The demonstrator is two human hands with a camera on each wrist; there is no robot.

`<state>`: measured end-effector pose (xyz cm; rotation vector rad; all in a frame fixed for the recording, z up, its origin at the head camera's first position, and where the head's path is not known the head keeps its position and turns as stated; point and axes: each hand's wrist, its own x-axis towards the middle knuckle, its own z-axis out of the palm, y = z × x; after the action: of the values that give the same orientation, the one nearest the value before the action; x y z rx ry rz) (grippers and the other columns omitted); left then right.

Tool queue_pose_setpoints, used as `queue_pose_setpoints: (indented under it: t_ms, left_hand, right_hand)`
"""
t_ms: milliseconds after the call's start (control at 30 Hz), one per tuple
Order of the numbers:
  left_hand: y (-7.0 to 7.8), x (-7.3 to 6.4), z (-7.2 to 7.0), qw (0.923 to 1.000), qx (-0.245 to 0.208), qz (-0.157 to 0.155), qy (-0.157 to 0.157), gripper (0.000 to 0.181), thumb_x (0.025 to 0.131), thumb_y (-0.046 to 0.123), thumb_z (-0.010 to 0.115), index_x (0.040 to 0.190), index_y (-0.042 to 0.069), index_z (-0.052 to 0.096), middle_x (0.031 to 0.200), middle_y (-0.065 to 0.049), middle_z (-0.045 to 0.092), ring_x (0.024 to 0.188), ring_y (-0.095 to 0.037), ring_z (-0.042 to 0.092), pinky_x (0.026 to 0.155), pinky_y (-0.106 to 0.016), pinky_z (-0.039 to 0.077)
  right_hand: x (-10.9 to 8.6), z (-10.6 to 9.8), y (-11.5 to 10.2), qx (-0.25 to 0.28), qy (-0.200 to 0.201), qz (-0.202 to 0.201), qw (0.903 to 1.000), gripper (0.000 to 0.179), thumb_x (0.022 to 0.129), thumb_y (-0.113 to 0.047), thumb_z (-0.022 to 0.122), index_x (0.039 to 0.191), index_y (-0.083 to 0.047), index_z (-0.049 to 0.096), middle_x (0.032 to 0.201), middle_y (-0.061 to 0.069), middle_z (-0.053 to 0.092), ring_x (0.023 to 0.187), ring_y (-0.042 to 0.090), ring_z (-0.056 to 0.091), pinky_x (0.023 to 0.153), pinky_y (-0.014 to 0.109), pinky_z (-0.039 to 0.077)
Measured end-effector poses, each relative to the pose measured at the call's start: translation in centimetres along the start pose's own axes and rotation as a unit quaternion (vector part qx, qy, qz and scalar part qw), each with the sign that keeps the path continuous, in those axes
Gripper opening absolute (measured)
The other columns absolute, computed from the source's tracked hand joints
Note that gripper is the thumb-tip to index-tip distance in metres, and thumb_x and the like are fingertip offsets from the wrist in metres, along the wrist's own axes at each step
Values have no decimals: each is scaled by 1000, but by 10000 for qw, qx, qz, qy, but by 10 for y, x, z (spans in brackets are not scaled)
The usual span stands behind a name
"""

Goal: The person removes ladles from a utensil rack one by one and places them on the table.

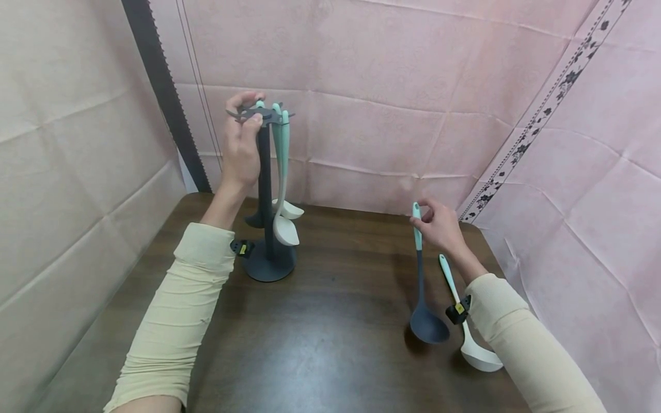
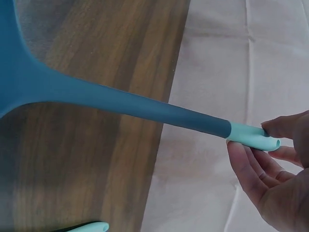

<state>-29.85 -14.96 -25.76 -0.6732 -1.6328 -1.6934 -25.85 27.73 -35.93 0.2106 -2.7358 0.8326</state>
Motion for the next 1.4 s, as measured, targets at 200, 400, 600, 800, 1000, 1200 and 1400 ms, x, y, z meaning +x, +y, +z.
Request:
queue_pose_setpoints:
  t_ms: [200, 400, 600, 800, 1000, 1200, 1400]
  left_hand:
    - [2, -1, 0, 10000, 1, 10, -1, 45, 103, 20, 43, 145, 3, 44, 151, -8, 55, 143, -17, 47, 118, -32, 30]
    - [4, -2, 0, 10000, -48, -35, 6, 44, 104, 20, 43, 145, 4, 44, 151, -8, 55, 143, -16, 48, 118, -33, 30]
    - [4, -1, 0, 9999, -62, 108, -2, 44, 103, 19, 42, 143, 2, 44, 150, -11, 54, 143, -17, 48, 119, -31, 31]
    - [2, -1, 1, 9997, -73, 240, 34, 44, 102, 17, 41, 143, 0, 44, 149, -17, 54, 143, -19, 48, 119, -31, 32]
    - [2, 0, 1, 9997, -92, 216, 32, 44, 102, 16, 41, 143, -1, 44, 150, -19, 53, 143, -19, 49, 119, -31, 33]
    - [0, 1, 1, 9999, -91, 96, 11, 45, 103, 17, 41, 144, 0, 43, 151, -16, 53, 143, -18, 48, 119, -30, 32]
    - [-1, 2, 1, 10000, -10, 84, 28, 46, 102, 18, 41, 144, 0, 43, 150, -12, 54, 142, -18, 49, 118, -30, 32]
  right_hand:
    - [-4, 5, 10, 6, -157, 154, 9998, 42, 101, -17, 71, 140, -3, 60, 98, 21, 76, 78, 29, 73, 63, 39, 58]
    - [-9, 10, 19, -57, -222, 223, 9995, 43, 101, -18, 71, 140, -3, 61, 96, 19, 77, 78, 29, 73, 65, 39, 57]
    - [-13, 12, 25, -199, -275, 266, 9991, 48, 102, -21, 71, 144, -1, 60, 94, 17, 75, 75, 27, 71, 74, 49, 58]
    - [-16, 15, 31, -97, -398, 471, 9981, 51, 103, -22, 69, 148, -1, 57, 99, 20, 75, 63, 25, 73, 64, 41, 61]
    - [-18, 16, 37, 14, -497, 591, 9970, 51, 103, -19, 68, 148, 3, 57, 101, 25, 75, 61, 29, 74, 57, 35, 60]
    - [-20, 19, 41, 76, -571, 726, 9957, 51, 104, -19, 68, 148, 3, 56, 104, 27, 75, 58, 22, 72, 55, 34, 59]
    - [-20, 24, 45, 127, -664, 802, 9945, 51, 104, -17, 68, 149, 3, 56, 112, 31, 73, 57, 20, 72, 55, 34, 60]
